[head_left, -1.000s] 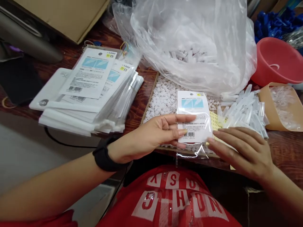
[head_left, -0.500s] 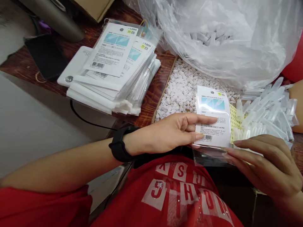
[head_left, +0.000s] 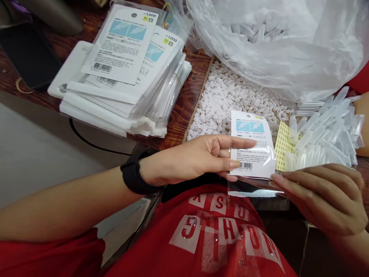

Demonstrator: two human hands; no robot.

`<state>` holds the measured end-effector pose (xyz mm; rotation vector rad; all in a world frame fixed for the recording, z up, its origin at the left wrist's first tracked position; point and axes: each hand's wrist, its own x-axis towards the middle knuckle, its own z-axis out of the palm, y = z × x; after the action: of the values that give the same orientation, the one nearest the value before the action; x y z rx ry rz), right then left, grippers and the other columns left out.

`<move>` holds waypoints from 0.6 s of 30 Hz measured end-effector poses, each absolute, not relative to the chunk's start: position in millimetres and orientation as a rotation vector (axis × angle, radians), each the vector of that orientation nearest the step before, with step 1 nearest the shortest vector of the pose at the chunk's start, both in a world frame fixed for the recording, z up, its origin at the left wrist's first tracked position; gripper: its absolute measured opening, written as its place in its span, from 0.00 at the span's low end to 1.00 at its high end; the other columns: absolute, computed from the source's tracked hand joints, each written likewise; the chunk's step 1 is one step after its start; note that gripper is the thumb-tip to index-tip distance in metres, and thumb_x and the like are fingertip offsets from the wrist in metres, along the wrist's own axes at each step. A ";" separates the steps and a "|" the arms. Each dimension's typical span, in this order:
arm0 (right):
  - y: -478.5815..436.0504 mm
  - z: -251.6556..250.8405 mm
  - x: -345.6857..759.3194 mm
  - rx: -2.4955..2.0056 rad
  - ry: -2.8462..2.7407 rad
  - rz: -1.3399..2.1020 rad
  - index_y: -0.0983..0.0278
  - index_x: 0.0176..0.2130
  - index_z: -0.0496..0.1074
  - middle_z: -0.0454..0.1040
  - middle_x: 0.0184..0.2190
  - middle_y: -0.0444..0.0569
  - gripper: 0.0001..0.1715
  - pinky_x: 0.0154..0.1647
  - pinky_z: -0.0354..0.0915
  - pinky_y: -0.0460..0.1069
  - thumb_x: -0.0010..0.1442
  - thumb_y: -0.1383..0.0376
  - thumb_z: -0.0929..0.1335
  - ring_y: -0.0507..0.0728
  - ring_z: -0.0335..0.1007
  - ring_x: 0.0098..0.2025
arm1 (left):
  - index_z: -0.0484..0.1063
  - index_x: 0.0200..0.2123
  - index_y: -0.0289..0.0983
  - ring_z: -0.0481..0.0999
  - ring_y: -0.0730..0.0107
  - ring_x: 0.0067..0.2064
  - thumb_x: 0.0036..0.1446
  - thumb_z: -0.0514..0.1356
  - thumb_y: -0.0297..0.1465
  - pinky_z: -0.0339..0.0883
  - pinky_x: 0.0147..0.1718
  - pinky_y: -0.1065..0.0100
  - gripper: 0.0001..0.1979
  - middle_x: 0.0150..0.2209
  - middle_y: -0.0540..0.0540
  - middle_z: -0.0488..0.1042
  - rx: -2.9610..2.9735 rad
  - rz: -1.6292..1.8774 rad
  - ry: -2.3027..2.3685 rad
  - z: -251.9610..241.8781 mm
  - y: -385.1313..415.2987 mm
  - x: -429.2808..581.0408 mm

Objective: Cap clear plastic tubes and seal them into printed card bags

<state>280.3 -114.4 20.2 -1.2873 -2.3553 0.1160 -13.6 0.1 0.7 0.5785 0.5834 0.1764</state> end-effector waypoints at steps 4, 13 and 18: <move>-105.3 20.5 271.6 -1.315 -2.342 0.400 0.57 0.51 0.81 0.80 0.36 0.46 0.13 0.42 0.70 0.54 0.69 0.70 0.73 0.57 0.77 0.40 | 0.71 0.69 0.42 0.76 0.81 0.31 0.69 0.61 0.20 0.66 0.36 0.78 0.28 0.30 0.57 0.79 0.748 0.148 0.622 4.5 -5.5 -11.5; -109.7 10.8 242.9 -1.360 -2.350 0.376 0.61 0.53 0.75 0.78 0.43 0.51 0.15 0.48 0.68 0.56 0.68 0.64 0.75 0.60 0.75 0.45 | 0.68 0.71 0.39 0.73 0.80 0.33 0.68 0.56 0.17 0.64 0.37 0.77 0.31 0.33 0.55 0.77 0.801 0.067 0.614 -3.7 -8.2 -3.9; -98.9 8.9 221.0 -1.240 -2.340 0.478 0.61 0.46 0.76 0.80 0.39 0.47 0.08 0.46 0.67 0.54 0.67 0.69 0.75 0.56 0.77 0.41 | 0.65 0.73 0.40 0.63 0.81 0.26 0.64 0.61 0.16 0.57 0.29 0.79 0.37 0.25 0.60 0.67 0.835 0.027 0.575 -8.5 -5.9 -5.5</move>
<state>221.0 -98.9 8.9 -1.2397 -2.3395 0.4779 -5.5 -5.9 -8.5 0.8352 0.5748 0.0271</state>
